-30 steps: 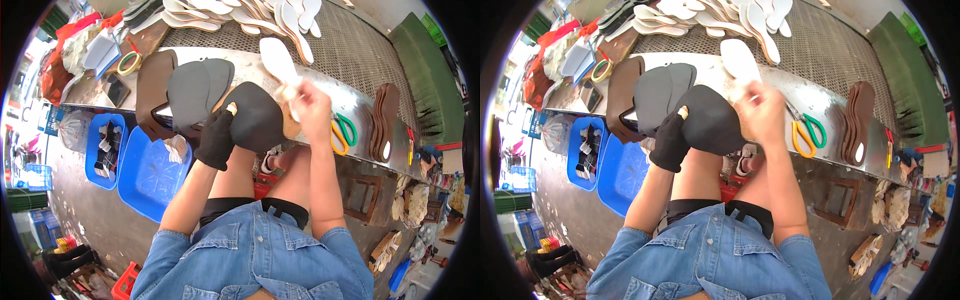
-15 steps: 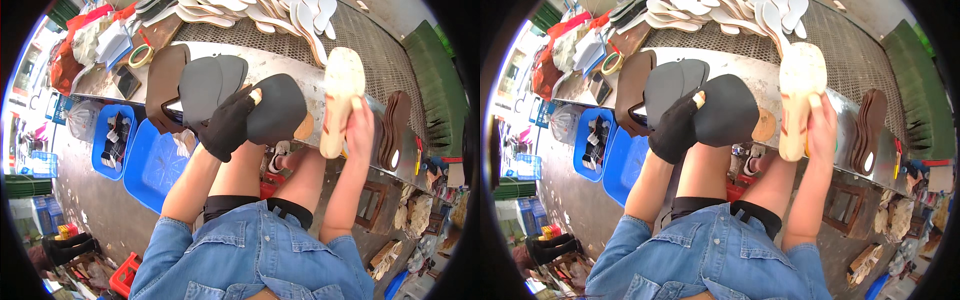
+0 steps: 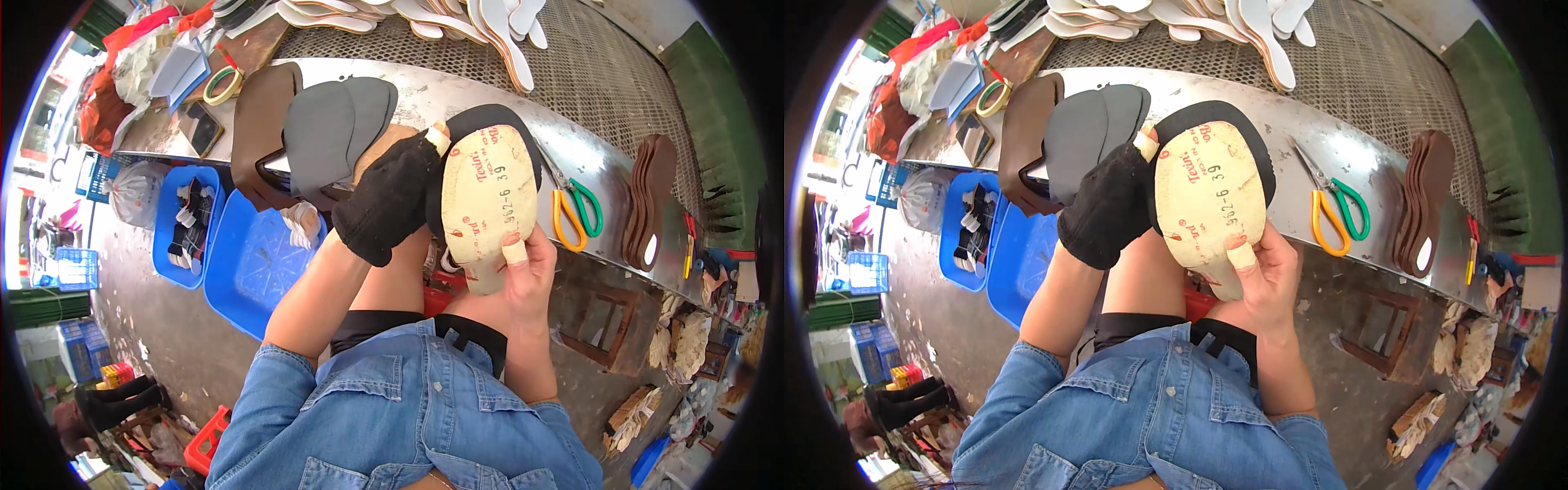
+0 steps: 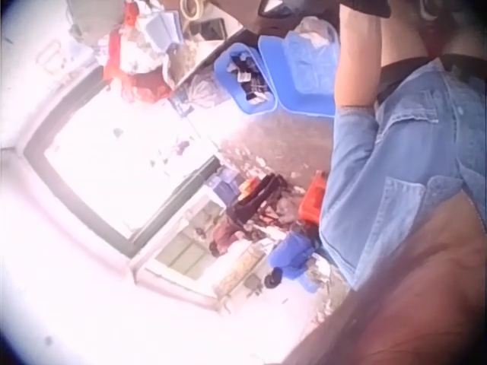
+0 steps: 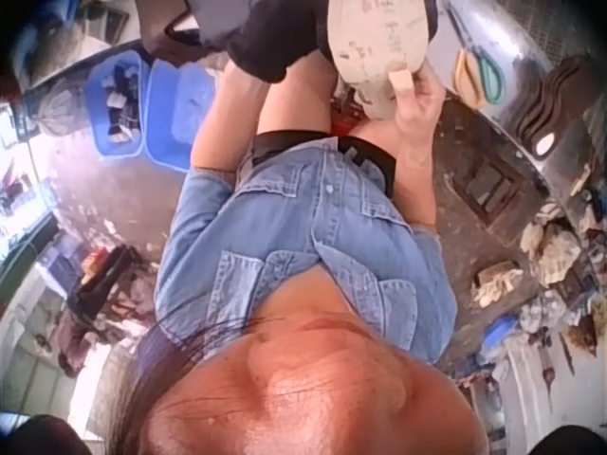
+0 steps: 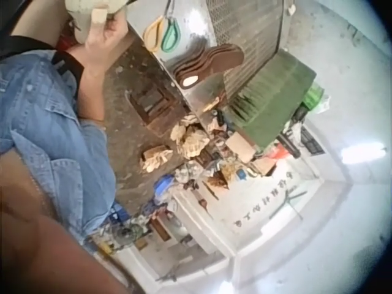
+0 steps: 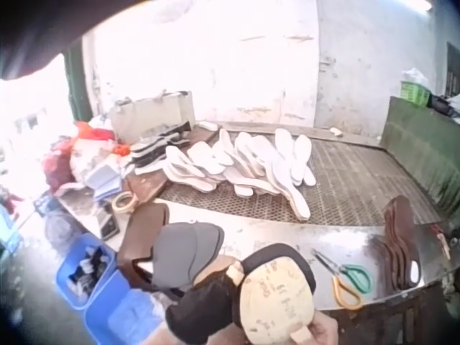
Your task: Applying adhesive and assembling shoe components.
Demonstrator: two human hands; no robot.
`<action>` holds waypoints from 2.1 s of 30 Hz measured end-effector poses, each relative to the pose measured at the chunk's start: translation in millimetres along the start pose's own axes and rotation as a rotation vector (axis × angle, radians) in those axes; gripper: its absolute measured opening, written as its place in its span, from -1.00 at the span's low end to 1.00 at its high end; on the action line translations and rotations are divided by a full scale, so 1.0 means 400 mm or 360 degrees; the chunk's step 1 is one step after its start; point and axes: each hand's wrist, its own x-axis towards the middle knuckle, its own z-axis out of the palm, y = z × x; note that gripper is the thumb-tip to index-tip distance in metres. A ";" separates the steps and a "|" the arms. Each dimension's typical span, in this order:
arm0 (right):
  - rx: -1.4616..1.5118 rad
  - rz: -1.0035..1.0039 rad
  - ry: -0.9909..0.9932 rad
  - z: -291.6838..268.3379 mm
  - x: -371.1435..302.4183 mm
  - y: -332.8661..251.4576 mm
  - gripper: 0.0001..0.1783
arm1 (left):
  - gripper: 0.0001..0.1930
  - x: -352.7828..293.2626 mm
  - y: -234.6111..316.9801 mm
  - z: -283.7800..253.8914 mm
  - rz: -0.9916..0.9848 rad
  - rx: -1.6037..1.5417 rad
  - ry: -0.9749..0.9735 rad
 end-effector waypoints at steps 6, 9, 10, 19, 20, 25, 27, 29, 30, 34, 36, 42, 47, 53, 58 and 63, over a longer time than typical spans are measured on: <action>0.0037 0.0066 -0.0024 0.005 0.002 -0.006 -0.62 | -0.67 -0.028 -0.008 0.001 0.0681 0.0703 0.0021; 0.0076 0.0166 0.0009 -0.015 -0.001 0.014 -0.62 | -0.65 -0.056 0.037 0.067 0.0080 -0.0055 0.0145; 0.0077 0.0167 0.0008 -0.018 -0.001 0.009 -0.62 | -0.65 -0.057 0.038 0.060 0.0080 -0.0055 0.0147; -0.0077 0.0210 -0.0098 -0.073 -0.045 0.083 -0.85 | -0.51 0.001 0.073 0.021 0.0156 0.0268 -0.0059; 0.0326 0.0311 0.0098 -0.049 -0.034 0.060 -0.85 | -0.47 0.029 0.059 0.009 0.0101 -0.0099 -0.0293; 0.0224 0.0152 0.0174 -0.035 0.041 -0.037 -0.82 | -0.54 -0.025 -0.027 0.025 0.0337 0.0326 -0.0495; 0.0133 0.0136 0.0184 -0.027 0.043 -0.027 -0.77 | -0.66 -0.032 -0.061 0.024 0.0235 0.0213 -0.0311; 0.0118 0.0150 0.0183 -0.034 0.040 -0.017 -0.78 | -0.62 -0.040 -0.060 0.030 0.0243 0.0183 -0.0337; 0.0104 0.0161 0.0175 -0.037 0.039 -0.012 -0.78 | -0.57 -0.044 -0.061 0.032 0.0257 0.0154 -0.0360; 0.0115 0.0201 0.0145 -0.034 0.040 0.001 -0.78 | -0.66 -0.047 -0.066 0.030 0.0227 0.0138 -0.0241; 0.0181 0.0237 0.0133 -0.028 0.041 -0.003 -0.79 | -0.65 -0.048 -0.059 0.030 0.0300 0.0126 -0.0365; 0.0004 0.0281 0.0172 -0.004 0.031 -0.020 -0.79 | -0.67 -0.066 -0.033 0.081 0.0268 0.0124 -0.0001; -0.0168 0.0162 0.0229 -0.038 0.044 -0.010 -0.64 | -0.69 -0.059 -0.025 0.029 0.0213 0.0390 0.0082; 0.0801 0.0127 -0.0132 -0.033 0.110 -0.035 -0.50 | -0.70 -0.071 -0.039 0.067 0.0349 0.0414 -0.0084; 0.0629 0.0072 -0.0169 -0.042 0.100 -0.037 -0.60 | -0.71 -0.077 -0.009 0.081 0.0338 0.0565 -0.0073; 0.0717 0.0126 -0.0303 -0.079 0.112 -0.019 -0.58 | -0.76 -0.073 -0.002 0.045 0.0745 0.1142 -0.0126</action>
